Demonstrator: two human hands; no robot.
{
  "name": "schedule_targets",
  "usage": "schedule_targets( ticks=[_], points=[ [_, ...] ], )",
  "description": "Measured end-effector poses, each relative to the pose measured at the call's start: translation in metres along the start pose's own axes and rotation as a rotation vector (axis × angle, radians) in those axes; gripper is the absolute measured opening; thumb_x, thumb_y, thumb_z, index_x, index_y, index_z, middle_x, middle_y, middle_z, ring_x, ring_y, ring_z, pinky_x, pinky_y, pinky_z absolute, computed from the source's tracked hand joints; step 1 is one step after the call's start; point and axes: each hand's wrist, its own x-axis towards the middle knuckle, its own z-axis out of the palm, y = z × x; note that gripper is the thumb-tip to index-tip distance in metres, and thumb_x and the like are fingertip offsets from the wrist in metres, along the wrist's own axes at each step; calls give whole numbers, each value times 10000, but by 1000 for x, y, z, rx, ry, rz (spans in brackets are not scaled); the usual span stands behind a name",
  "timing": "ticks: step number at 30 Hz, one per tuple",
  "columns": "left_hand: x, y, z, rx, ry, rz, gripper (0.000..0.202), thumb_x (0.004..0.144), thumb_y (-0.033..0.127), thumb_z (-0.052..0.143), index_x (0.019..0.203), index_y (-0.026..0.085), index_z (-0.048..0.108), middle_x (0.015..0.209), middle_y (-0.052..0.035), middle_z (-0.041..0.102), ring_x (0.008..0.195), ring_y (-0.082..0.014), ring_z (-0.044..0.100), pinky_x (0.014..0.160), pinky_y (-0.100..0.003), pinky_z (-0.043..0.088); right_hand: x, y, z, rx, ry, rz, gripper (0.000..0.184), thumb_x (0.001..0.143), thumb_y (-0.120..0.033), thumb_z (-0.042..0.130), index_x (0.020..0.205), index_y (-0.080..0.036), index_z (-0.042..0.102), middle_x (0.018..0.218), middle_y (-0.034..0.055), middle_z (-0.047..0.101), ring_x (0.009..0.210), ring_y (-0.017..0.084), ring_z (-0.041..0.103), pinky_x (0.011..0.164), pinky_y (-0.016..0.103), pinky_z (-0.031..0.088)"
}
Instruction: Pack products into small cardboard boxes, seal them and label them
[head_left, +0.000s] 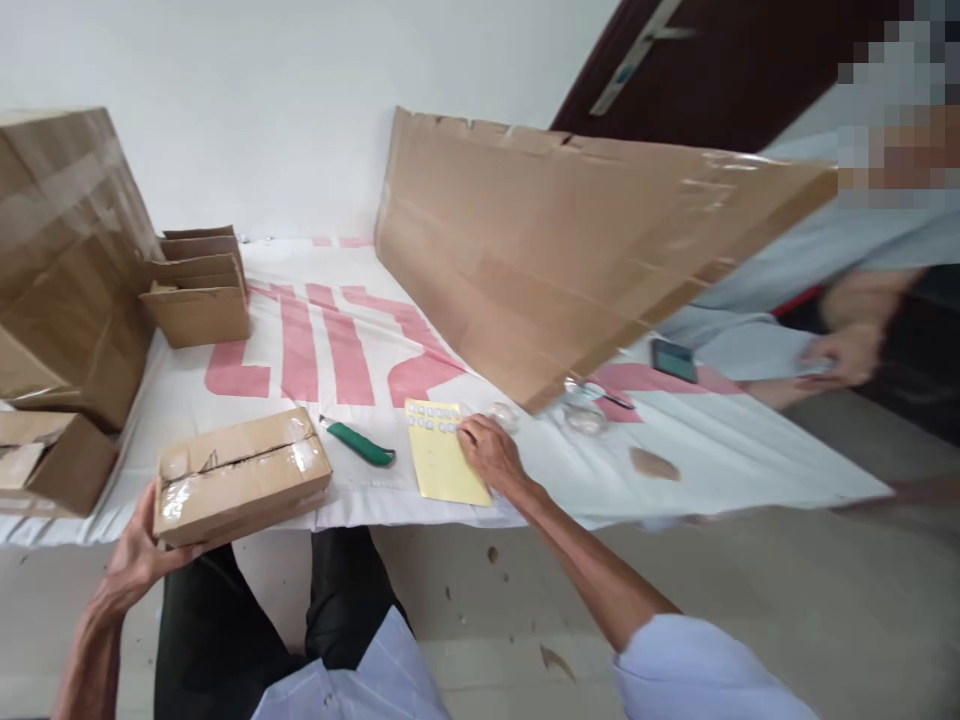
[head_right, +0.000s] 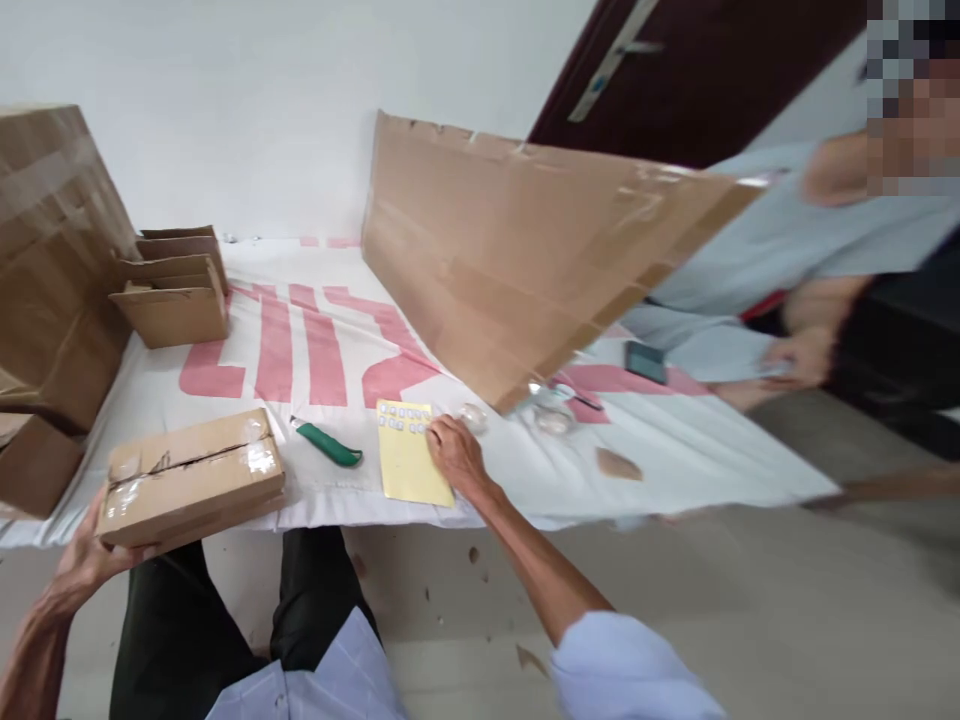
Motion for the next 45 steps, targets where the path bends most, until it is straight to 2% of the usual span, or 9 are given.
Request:
schedule_targets(
  ticks=[4, 7, 11, 16, 21, 27, 33, 40, 45],
  points=[
    [-6, 4, -3, -290, -10, 48, 1223, 491, 574, 1029, 1523, 230, 470, 1563, -206, 573, 1485, -469, 513, 1202, -567, 494, -6, 3, 1, 6, -37, -20, 205, 928, -257, 483, 783, -253, 628, 902, 137, 715, 912, 298, 647, 899, 434, 520],
    [-8, 3, -6, -379, -14, 133, 1140, 569, 534, 1018, 1514, 267, 438, 1630, -210, 495, 1554, -446, 436, 1233, -579, 449, -10, -3, 0, -34, 15, 6, 211, 933, -286, 486, 964, -237, 689, 1025, 159, 733, 1010, 319, 675, 920, 447, 546],
    [-5, 2, -9, -290, -43, 156, 929, 621, 473, 1009, 1388, 273, 523, 1664, -207, 426, 1564, -427, 426, 1254, -571, 404, -13, -59, 5, 3, 86, -95, 283, 1014, -348, 475, 1130, -216, 696, 1161, 175, 717, 1132, 324, 670, 981, 450, 550],
    [-6, 9, -10, -271, -48, 146, 889, 602, 452, 1005, 1316, 265, 508, 1663, -223, 390, 1560, -428, 423, 1227, -574, 417, -14, -149, 34, 6, -155, -283, 326, 1026, -432, 544, 1204, -202, 691, 1171, 155, 718, 1096, 338, 663, 946, 463, 543],
    [-14, 19, -9, -286, -55, 180, 807, 631, 397, 984, 1244, 266, 476, 1652, -226, 414, 1536, -405, 460, 1158, -522, 484, -1, -169, 50, 21, -153, -207, 251, 991, -326, 478, 1080, -208, 682, 1028, 142, 715, 942, 306, 658, 794, 399, 512],
    [-13, 11, -7, -268, -63, 217, 694, 662, 368, 957, 1169, 260, 496, 1671, -199, 408, 1524, -393, 469, 1140, -484, 502, 26, -200, -11, 464, -25, 1, 344, 1019, -479, 409, 826, -246, 571, 696, 15, 572, 654, 211, 541, 616, 324, 447],
    [-14, 11, -10, -152, -99, 236, 670, 731, 365, 897, 1321, 256, 600, 1667, -162, 405, 1519, -401, 453, 1139, -499, 516, 42, -280, -85, 668, -247, -328, 299, 1012, -470, 589, 971, -217, 743, 819, 22, 707, 733, 186, 629, 680, 291, 496],
    [-14, 3, -9, -83, -89, 250, 884, 706, 396, 908, 1501, 283, 537, 1626, -152, 423, 1504, -399, 444, 1117, -517, 548, 56, -329, -97, 546, -360, -648, 216, 1036, -307, 594, 1009, -218, 789, 873, 32, 771, 785, 175, 690, 727, 281, 497],
    [-14, 1, -9, -63, -80, 257, 895, 713, 409, 910, 1515, 294, 532, 1644, -152, 414, 1509, -405, 447, 1109, -526, 563, 62, -359, -95, 243, -351, -785, 216, 1043, -277, 610, 963, -203, 797, 846, 33, 755, 729, 147, 629, 651, 272, 388]
  ],
)
